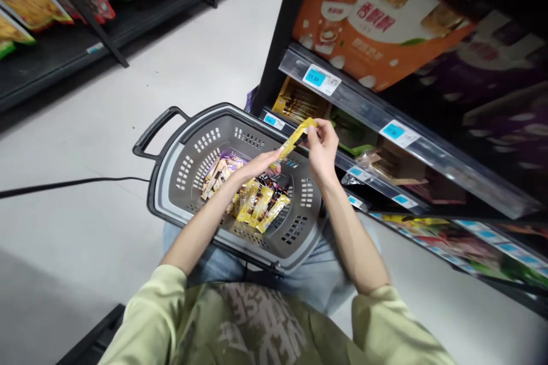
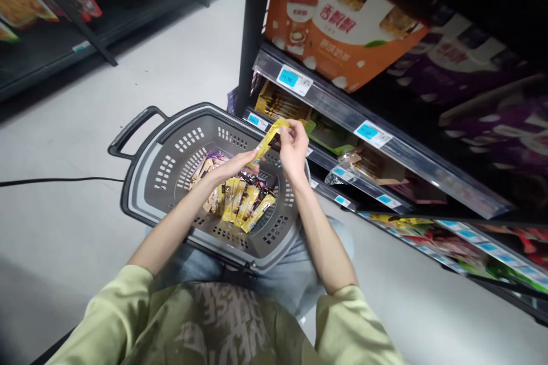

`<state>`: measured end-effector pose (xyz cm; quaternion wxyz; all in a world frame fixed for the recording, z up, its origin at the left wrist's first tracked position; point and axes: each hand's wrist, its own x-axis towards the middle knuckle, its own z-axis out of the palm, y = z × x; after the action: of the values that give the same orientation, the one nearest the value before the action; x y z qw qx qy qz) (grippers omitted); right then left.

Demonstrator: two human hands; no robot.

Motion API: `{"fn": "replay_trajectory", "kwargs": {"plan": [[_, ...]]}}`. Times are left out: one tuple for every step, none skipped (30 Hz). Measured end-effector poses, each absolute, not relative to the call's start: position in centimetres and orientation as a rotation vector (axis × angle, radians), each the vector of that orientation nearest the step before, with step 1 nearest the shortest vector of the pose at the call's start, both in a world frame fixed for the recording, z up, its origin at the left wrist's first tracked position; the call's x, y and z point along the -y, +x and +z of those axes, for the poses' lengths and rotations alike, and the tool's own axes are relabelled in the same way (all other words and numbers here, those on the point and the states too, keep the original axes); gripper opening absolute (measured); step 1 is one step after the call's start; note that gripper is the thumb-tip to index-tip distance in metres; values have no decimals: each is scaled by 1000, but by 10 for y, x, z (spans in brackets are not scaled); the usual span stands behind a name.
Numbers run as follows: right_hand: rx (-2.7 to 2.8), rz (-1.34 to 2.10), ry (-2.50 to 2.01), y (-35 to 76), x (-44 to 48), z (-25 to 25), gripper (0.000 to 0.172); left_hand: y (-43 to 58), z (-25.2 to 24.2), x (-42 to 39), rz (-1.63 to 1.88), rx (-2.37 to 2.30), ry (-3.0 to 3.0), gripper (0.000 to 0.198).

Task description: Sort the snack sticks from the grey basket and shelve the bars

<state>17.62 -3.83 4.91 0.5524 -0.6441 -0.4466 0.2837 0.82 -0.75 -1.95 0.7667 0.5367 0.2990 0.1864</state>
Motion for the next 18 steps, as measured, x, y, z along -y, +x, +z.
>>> {"fn": "replay_trajectory", "kwargs": {"plan": [[991, 706, -1505, 173, 36, 48, 40, 8, -20, 8, 380, -634, 1112, 58], [923, 762, -1491, 168, 34, 46, 43, 7, -21, 7, 376, -635, 1077, 57], [854, 844, -1479, 163, 33, 44, 46, 7, -21, 7, 391, -645, 1063, 55], [789, 940, -1464, 156, 32, 42, 47, 7, -22, 6, 415, -661, 1067, 53], [731, 1033, -1444, 149, 32, 41, 49, 7, -23, 6, 441, -678, 1086, 50], [685, 1108, -1420, 142, 32, 40, 49, 8, -23, 5, 463, -690, 1109, 48], [652, 1153, -1393, 137, 31, 41, 48, 10, -24, 5, 481, -694, 1124, 48], [632, 1169, -1366, 132, 31, 44, 45, 11, -24, 4, 493, -684, 1125, 49], [617, 1167, -1337, 130, 31, 48, 41, 13, -24, 4, 510, -667, 1113, 52], [601, 1162, -1303, 129, 31, 54, 37, 14, -24, 3, 533, -649, 1093, 56], [580, 1169, -1266, 130, 31, 61, 34, 15, -24, 1, 557, -636, 1077, 62], [553, 1191, -1227, 132, 31, 70, 32, 15, -25, 0, 579, -638, 1082, 66], [519, 1230, -1187, 134, 31, 79, 31, 14, -26, -1, 591, -661, 1123, 68], [485, 1284, -1150, 137, 32, 88, 31, 12, -27, -3, 584, -704, 1213, 65], [457, 1347, -1115, 139, 33, 97, 33, 9, -29, -4, 553, -765, 1353, 58], [439, 1414, -1084, 141, 34, 104, 36, 5, -32, -5, 488, -824, 1534, 49], [430, 1477, -1053, 141, 34, 110, 41, 1, -36, -5, 386, -875, 1739, 40], [428, 1534, -1022, 141, 35, 114, 47, -2, -40, -5, 242, -906, 1944, 34]]}}
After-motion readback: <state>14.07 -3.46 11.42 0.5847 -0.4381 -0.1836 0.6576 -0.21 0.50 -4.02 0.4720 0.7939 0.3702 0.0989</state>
